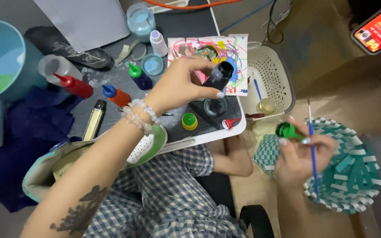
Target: Painting detailed designs on a sneaker using acrylic paints and fine brushes at a workspace.
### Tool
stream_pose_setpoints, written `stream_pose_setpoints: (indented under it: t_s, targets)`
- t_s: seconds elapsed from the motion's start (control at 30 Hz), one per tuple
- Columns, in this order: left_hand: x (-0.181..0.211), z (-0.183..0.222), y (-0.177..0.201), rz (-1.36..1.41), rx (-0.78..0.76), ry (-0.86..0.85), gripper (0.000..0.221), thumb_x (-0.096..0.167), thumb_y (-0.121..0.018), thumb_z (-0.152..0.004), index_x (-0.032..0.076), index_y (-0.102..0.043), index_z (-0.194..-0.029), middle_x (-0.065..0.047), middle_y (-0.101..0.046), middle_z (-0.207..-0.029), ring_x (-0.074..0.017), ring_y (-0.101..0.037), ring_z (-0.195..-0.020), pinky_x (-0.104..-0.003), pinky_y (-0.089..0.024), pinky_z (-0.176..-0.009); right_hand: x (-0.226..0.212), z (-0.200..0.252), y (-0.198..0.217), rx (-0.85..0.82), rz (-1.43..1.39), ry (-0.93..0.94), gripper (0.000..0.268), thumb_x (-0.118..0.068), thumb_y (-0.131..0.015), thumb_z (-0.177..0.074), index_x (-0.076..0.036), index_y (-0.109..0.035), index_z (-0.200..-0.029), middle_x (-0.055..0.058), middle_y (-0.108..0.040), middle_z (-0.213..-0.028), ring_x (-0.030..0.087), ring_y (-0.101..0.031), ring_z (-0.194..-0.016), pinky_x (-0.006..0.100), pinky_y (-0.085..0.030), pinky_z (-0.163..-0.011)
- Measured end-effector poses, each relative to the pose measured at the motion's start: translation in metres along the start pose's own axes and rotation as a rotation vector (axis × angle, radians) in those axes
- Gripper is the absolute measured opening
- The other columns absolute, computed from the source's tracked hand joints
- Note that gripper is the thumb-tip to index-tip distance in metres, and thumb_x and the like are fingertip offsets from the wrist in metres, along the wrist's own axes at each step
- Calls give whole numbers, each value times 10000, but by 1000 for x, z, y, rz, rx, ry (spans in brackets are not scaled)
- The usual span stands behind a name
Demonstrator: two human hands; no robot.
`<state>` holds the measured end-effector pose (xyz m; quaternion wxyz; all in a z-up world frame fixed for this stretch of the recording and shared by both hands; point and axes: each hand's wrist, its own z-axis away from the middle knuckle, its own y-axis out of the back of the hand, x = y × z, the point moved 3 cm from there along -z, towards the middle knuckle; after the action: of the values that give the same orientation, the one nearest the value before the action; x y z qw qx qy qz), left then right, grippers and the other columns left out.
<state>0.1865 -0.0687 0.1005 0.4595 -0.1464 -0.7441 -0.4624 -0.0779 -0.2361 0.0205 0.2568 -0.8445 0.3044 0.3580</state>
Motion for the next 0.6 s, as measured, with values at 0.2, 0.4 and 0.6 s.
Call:
stream_pose_setpoints:
  t_s: [0.2,0.4,0.6]
  targets:
    - [1,6,-10,-39,-74,48,608,348,-907,-716,141,-734,-1262,-10,-741,-1029,-118,-585,-629,-285,-468,-612,-19,-60,-47,-221,135,14,472,146,-735,-880,-102,-386,-1078,295,-648,-1141,410,-705,-1181,368,-642,-912]
    - [-4,4,-15,77,11,-53,546,187,-940,-658,95,-775,-1170,-125,-757,-992,-206,-701,-655,-322,-573,-595,-23,-97,-82,-454,213,37,478,70,-874,-816,-10,-428,-970,293,-715,-1137,365,-713,-1104,427,-568,-930]
    - [0,5,-15,-3,-15,-49,550,190,-909,-682,138,-772,-1212,-111,-744,-981,-220,-702,-651,-327,-576,-644,-23,-105,-92,-611,348,81,397,23,-882,-831,-4,-494,-913,235,-758,-1116,345,-745,-1068,412,-572,-924]
